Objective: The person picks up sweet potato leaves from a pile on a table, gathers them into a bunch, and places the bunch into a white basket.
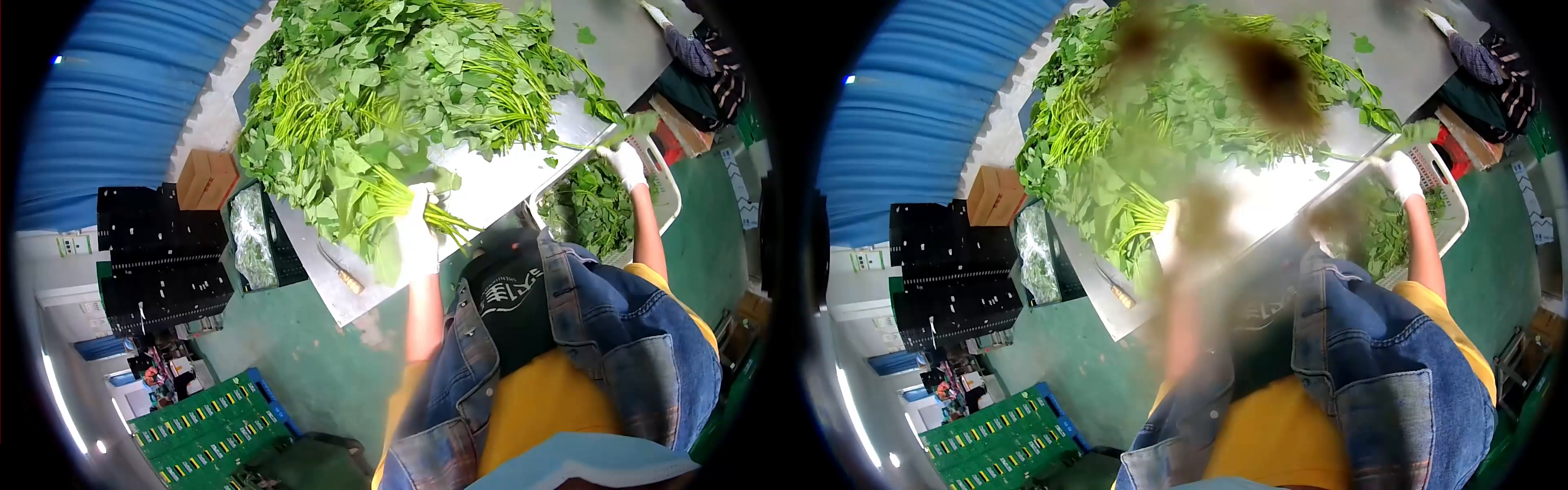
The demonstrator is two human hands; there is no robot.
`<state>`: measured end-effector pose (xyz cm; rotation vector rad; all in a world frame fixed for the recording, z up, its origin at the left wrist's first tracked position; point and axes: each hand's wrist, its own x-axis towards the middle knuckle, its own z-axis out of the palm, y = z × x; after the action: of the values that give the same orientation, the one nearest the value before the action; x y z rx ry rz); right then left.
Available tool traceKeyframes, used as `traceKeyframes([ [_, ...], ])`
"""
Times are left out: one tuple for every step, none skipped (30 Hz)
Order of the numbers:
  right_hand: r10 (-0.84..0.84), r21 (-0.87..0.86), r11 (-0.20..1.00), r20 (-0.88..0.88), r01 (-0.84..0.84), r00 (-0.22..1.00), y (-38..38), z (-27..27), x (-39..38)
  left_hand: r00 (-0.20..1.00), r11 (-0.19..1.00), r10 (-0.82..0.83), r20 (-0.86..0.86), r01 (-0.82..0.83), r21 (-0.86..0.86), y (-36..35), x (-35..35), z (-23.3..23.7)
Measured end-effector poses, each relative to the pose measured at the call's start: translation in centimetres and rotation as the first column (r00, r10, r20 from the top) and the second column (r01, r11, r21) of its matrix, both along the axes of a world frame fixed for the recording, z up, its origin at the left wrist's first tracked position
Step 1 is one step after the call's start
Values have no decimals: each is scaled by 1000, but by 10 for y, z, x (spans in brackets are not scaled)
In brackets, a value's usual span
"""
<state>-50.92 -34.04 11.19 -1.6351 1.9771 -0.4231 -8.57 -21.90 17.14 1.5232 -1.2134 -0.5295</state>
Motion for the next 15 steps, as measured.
traceKeyframes([
  [76, -57, 995, -129, -84, 989, 4, -3, 4, 553, 987, 140, -822, -7, 163, 6, -7, 30],
  [-4, 35, 999, 116, 0, 993, 2, 1, 23, 492, 982, 178, -852, -30, 188, 7, -9, 22],
  [137, -97, 988, 150, -123, 979, 9, 34, 57, 491, 981, 182, -852, -37, 189, 6, -9, 3],
  [200, -271, 949, 117, -163, 973, 1, 18, 76, 982, 994, 110, -155, -105, 36, 6, -9, -20],
  [230, -359, 909, 7, -212, 973, -7, 17, 101, 739, 994, 94, 667, -28, -109, 6, -9, -32],
  [304, -379, 891, 93, -248, 948, -15, 20, 121, 799, 998, 60, 599, -46, -39, 9, -11, -31],
  [312, -465, 836, -34, -291, 950, -33, -4, 136, 797, 998, 61, 601, -47, -39, 11, -12, -23],
  [313, -435, 835, -127, -337, 941, -46, -9, 152, 952, 997, 70, 298, -76, 8, 13, -13, -10],
  [311, -500, 768, -257, -401, 915, -57, -28, 159, 995, 994, 90, -40, -87, 62, 15, -13, 4],
  [300, -443, 814, -235, -377, 925, -78, -56, 160, 921, 990, 117, -372, -79, 115, 16, -13, 17],
  [288, -383, 854, -214, -352, 933, -93, -74, 160, 738, 985, 149, -659, -54, 162, 17, -11, 27],
  [265, -401, 865, -147, -302, 953, -87, -54, 163, 468, 981, 179, -865, -17, 194, 17, -9, 32],
  [245, -414, 873, -81, -256, 966, -82, -35, 167, 467, 982, 178, -866, -24, 189, 17, -7, 30],
  [251, -512, 830, -13, -222, 968, -81, -35, 165, 495, 981, 186, -849, -39, 192, 19, -5, 23],
  [257, -511, 829, -16, -229, 966, -74, -19, 169, 520, 979, 194, -832, -52, 196, 21, -3, 16],
])
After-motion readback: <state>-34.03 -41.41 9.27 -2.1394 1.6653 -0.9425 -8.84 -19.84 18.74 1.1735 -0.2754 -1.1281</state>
